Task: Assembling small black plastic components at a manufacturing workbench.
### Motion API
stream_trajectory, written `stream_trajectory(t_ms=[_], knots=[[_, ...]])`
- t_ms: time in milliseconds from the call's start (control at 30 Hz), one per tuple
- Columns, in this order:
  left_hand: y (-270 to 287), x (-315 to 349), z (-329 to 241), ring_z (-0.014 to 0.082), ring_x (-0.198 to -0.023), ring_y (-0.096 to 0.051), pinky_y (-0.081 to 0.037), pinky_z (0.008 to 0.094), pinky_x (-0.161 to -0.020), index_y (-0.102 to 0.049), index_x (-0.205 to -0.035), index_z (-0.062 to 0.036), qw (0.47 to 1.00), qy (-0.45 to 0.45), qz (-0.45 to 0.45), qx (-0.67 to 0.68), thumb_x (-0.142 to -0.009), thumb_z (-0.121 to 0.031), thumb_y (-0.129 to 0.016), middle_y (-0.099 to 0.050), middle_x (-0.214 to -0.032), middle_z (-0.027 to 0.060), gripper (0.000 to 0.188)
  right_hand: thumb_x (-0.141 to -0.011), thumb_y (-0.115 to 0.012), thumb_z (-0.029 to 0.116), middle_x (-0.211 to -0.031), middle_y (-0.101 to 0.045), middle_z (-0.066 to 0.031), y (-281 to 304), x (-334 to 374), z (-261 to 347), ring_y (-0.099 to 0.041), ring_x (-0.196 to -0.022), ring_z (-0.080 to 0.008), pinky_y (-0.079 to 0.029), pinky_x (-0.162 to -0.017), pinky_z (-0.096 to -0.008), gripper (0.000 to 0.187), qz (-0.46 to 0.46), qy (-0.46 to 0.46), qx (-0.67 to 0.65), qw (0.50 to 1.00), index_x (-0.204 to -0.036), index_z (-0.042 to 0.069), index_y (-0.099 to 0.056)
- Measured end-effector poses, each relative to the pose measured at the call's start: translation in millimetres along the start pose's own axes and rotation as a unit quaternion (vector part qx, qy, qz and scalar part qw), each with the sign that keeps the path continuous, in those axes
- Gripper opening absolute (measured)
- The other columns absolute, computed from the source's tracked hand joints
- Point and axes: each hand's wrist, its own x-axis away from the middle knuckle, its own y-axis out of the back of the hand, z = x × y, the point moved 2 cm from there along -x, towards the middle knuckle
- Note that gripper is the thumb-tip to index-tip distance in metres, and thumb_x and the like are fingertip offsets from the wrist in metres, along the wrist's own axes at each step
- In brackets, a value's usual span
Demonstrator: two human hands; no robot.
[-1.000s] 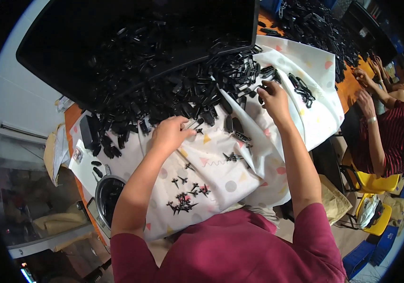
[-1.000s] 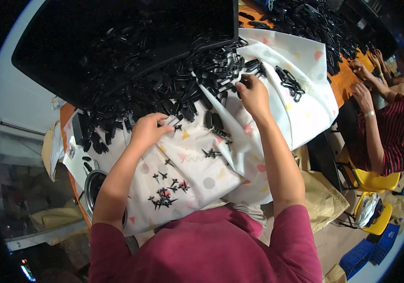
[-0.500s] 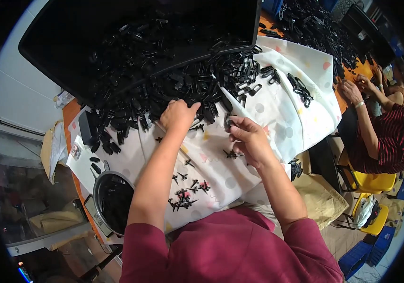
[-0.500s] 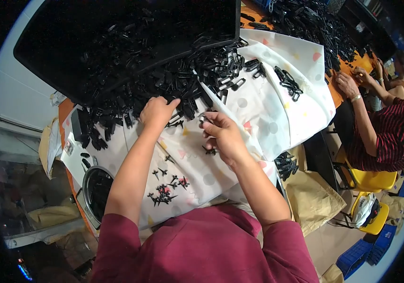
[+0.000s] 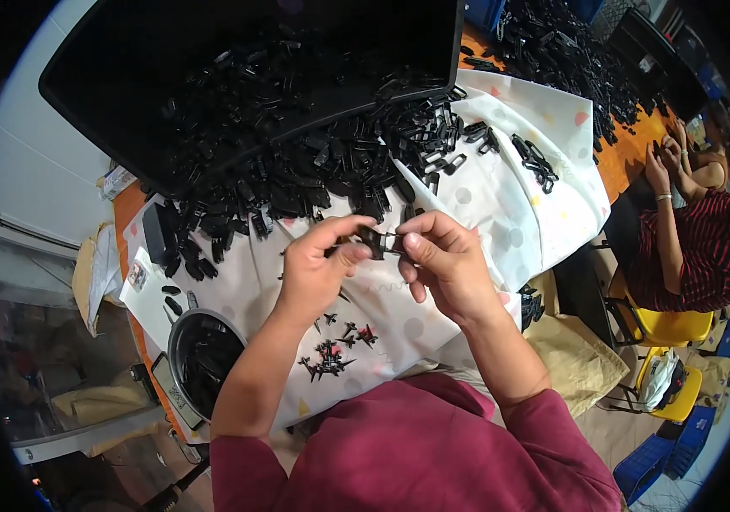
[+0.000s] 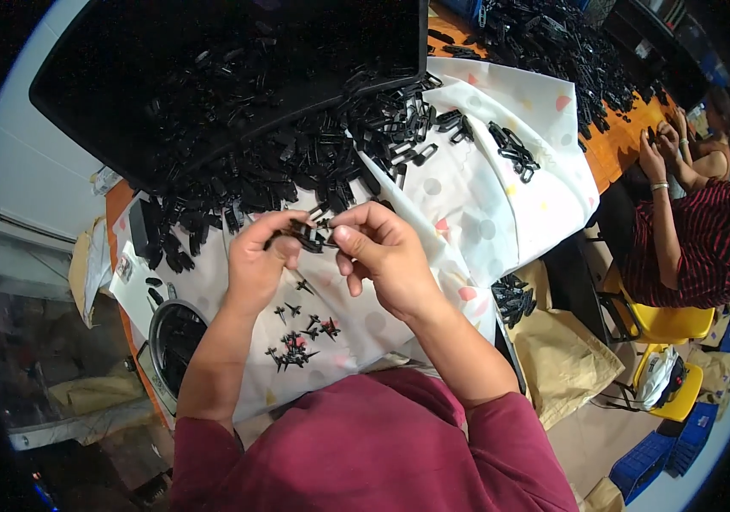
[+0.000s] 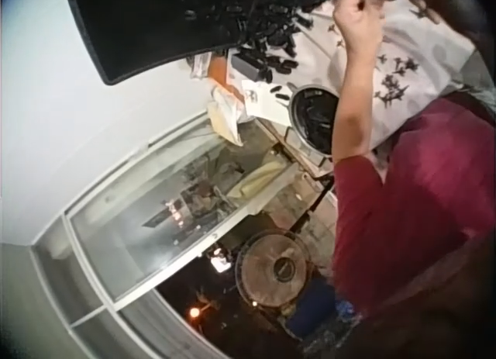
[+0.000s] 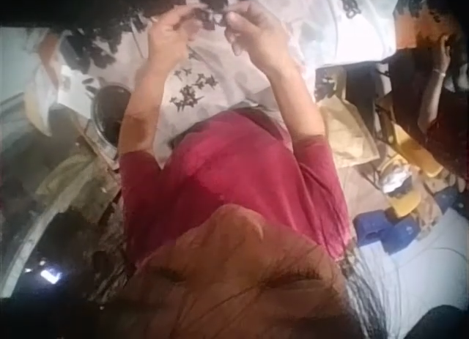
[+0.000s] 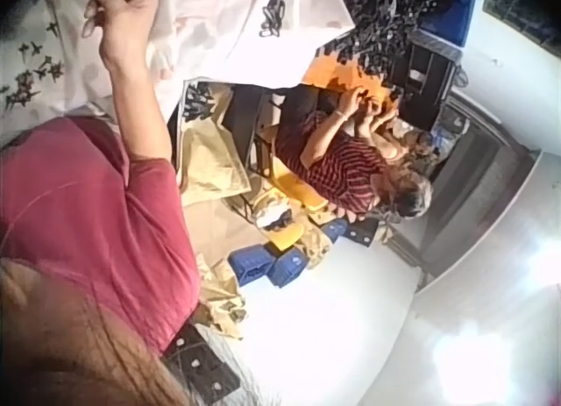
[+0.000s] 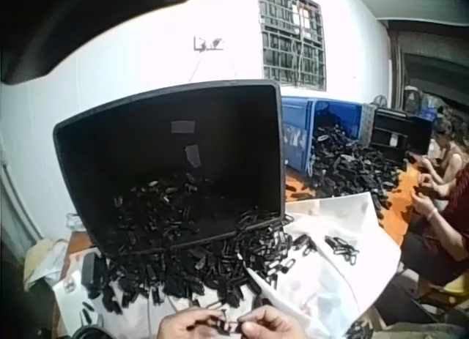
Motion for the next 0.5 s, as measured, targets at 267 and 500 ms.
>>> stream_trajectory(t_ms=[267, 500], knots=[[-20, 7, -3, 0.0026, -0.049, -0.04, -0.031, 0.0154, -0.043, -0.052, -0.096, -0.0063, 0.967, 0.176, -0.063, 0.172, -0.085, -0.017, -0.055, -0.051, -0.066, -0.0031, 0.016, -0.085, -0.053, 0.015, -0.075, -0.051, -0.0063, -10, 3, -13, -0.049, -0.05, -0.0118, -0.044, -0.041, -0.0234, 0.019, 0.009, 0.033, -0.077, 0.996, -0.099, 0.003, -0.05], [-7, 24, -17, 0.0044, -0.058, -0.043, -0.036, 0.0166, -0.053, -0.047, -0.119, -0.001, 0.982, 0.156, 0.075, 0.08, -0.081, -0.006, -0.055, -0.054, -0.08, -0.0018, 0.039, -0.085, -0.054, 0.018, -0.078, -0.052, -0.0048, -9, 1, -11, -0.053, -0.06, -0.0113, -0.052, -0.05, -0.0239, 0.021, -0.022, 0.017, -0.177, 0.984, -0.099, 0.003, -0.05]])
